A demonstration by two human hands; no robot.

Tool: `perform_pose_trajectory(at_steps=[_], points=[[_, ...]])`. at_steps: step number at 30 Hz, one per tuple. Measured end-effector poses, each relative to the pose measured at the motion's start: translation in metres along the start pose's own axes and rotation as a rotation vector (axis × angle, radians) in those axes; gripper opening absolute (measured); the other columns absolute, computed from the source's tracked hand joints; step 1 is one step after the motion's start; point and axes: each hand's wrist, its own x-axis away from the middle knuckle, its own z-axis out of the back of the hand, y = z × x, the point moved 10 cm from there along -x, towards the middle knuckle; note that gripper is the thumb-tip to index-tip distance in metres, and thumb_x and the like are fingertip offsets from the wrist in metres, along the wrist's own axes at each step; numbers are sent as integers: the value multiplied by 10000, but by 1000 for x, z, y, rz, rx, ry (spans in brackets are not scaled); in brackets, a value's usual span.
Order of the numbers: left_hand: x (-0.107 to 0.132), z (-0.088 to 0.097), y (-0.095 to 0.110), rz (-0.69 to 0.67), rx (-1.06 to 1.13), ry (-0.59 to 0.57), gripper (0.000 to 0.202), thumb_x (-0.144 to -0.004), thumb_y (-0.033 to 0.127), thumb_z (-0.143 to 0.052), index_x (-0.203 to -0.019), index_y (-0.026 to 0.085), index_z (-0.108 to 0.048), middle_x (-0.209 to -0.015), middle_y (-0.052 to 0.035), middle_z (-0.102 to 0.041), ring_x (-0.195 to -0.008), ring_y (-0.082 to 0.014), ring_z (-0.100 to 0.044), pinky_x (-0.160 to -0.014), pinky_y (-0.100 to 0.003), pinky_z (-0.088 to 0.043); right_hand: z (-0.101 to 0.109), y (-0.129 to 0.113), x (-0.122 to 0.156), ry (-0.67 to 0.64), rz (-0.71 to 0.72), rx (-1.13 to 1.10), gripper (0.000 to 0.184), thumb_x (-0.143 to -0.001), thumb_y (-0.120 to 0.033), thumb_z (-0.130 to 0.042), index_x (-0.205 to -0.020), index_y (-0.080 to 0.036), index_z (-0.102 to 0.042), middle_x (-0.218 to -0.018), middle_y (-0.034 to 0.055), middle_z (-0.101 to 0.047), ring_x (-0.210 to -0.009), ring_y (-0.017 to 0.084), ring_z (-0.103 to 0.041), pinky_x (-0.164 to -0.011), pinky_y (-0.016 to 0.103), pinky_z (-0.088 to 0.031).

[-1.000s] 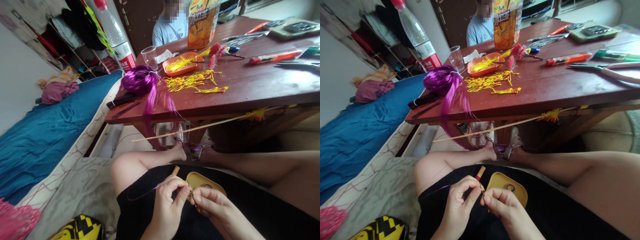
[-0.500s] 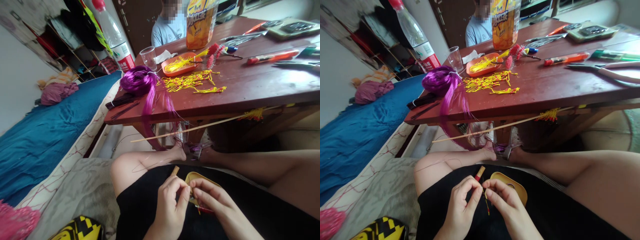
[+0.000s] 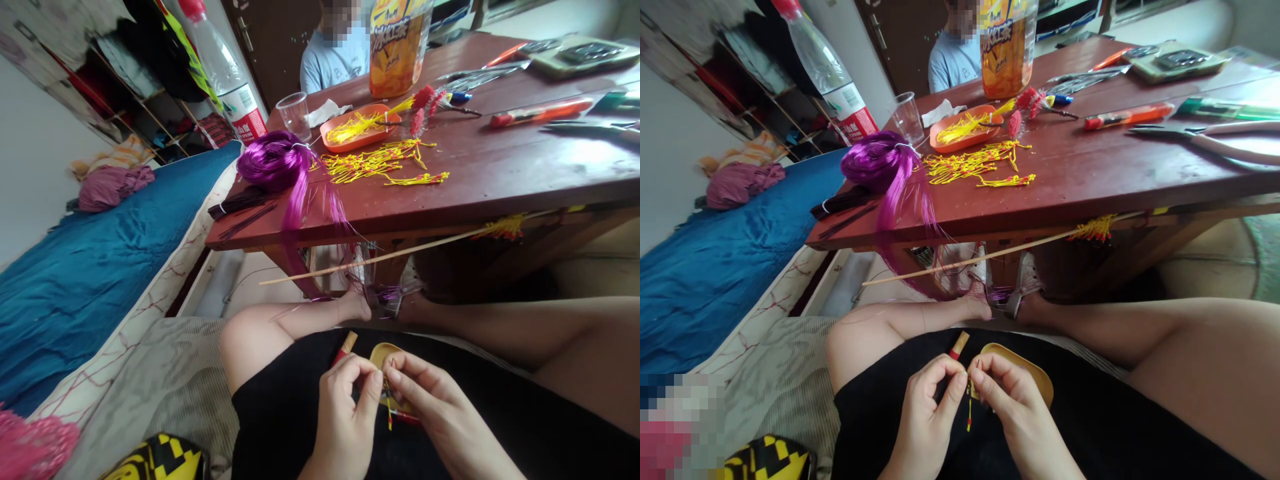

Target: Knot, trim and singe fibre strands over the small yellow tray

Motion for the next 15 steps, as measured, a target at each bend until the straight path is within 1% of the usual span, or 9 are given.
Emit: perform_pose_trajectory(at_steps=[5, 8, 10, 13, 15], points=[[1, 1, -1, -1, -32, 54, 232, -863, 231, -450, -644, 177, -501, -607, 5, -562, -571, -126, -531, -565, -224, -423, -3, -1, 0, -5, -3, -22, 266, -717, -427, -668, -675, -180, -579, -640, -27, -474, -608, 110, -402, -558, 212, -379], [3, 4, 3, -48, -89, 110, 236, -869, 193, -415, -639, 187, -464, -576, 15, -524, -559, -126, -526, -564, -224, -418, -9, -1, 2, -28, -10, -83, 258, -703, -417, -688, -740, -187, -576, -632, -28, -521, -604, 111, -440, -587, 227, -391], [5, 8, 6, -76, -133, 163, 211, -865, 170, -404, -663, 190, -460, -592, 14, -517, -557, -124, -521, -554, -221, -413, -13, 2, 3, -53, -35, -127, 285, -670, -408, -721, -768, -188, -568, -623, -31, -546, -589, 109, -465, -591, 233, -393], [6, 13, 7, -99, -168, 224, 179, -852, 152, -414, -686, 193, -467, -628, 9, -521, -554, -122, -517, -532, -213, -406, -18, 9, 5, -94, -90, -132, 319, -639, -426, -740, -732, -169, -576, -593, -26, -561, -543, 102, -482, -575, 240, -397], [5, 14, 6, -108, -180, 232, 177, -846, 148, -425, -680, 195, -465, -632, 7, -518, -570, -127, -525, -539, -215, -409, -19, 9, 4, -110, -92, -86, 333, -651, -458, -719, -681, -155, -586, -570, -15, -569, -520, 103, -490, -564, 244, -396]])
